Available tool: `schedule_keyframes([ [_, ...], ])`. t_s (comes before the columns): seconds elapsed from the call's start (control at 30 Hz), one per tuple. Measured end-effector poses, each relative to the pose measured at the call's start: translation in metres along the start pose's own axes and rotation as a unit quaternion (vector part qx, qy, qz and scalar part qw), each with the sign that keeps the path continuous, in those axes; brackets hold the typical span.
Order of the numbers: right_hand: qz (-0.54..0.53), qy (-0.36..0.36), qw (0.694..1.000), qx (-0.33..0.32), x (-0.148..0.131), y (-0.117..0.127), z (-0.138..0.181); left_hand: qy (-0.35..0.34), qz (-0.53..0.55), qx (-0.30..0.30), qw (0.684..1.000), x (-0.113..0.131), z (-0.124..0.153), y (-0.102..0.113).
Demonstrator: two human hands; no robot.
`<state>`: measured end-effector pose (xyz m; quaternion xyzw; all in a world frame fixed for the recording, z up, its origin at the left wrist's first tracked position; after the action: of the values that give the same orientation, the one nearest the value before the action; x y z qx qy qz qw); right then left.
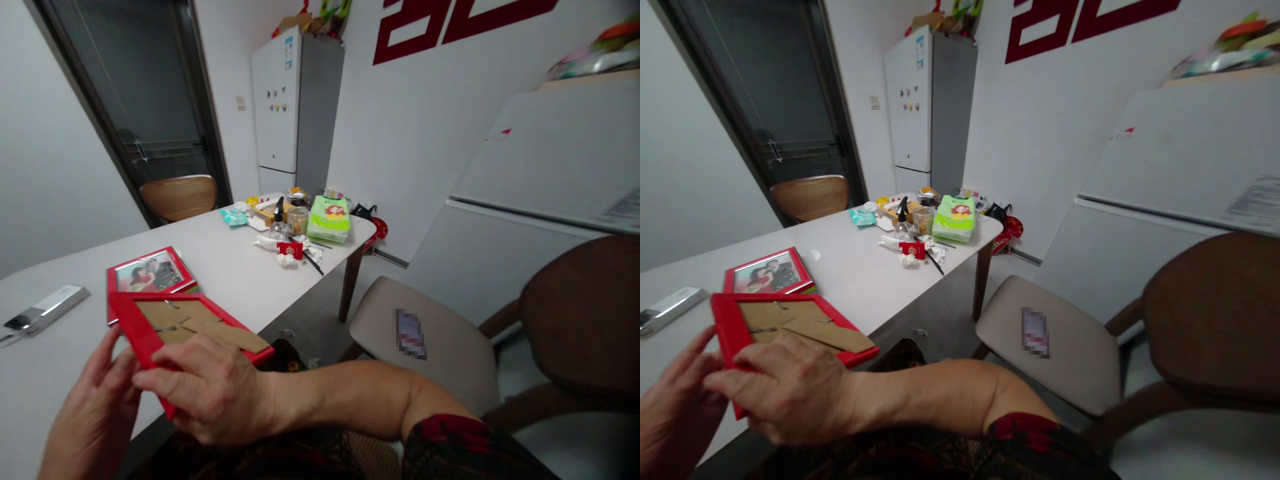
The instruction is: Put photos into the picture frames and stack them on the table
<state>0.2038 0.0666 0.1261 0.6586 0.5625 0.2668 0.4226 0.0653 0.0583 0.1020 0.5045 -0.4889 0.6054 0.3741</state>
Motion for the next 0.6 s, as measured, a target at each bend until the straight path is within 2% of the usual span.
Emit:
schedule_keyframes([
  [0.1, 0.020, 0.028, 0.999, -0.027, -0.008, -0.024, 0.001, 0.033, 0.012, -0.010, 0.999, -0.021, 0.008, 0.010],
  [0.27, 0.013, 0.047, 0.997, -0.051, -0.016, -0.073, -0.008, 0.004, -0.027, 0.002, 1.000, -0.046, 0.000, 0.048],
  [0.43, 0.003, 0.059, 0.996, -0.069, -0.021, -0.121, -0.017, -0.009, -0.211, 0.033, 0.977, -0.071, -0.013, 0.095],
  [0.5, -0.002, 0.056, 0.995, -0.085, -0.023, -0.134, -0.018, -0.004, -0.290, 0.043, 0.956, -0.076, -0.014, 0.105],
  [0.6, -0.022, 0.047, 0.991, -0.125, -0.026, -0.141, -0.019, -0.010, -0.387, 0.059, 0.920, -0.074, -0.010, 0.106],
])
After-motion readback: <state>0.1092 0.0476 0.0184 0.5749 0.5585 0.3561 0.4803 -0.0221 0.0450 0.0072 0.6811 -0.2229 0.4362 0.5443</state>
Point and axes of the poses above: each hand's wrist, its own z-axis away from the middle knuckle, its own y-axis out of the back of the hand, x = y × z, the point moved 4 cm from there along -z, towards the middle knuckle, and after that the axes turned 14 degrees about -x, right-handed, at the moved point
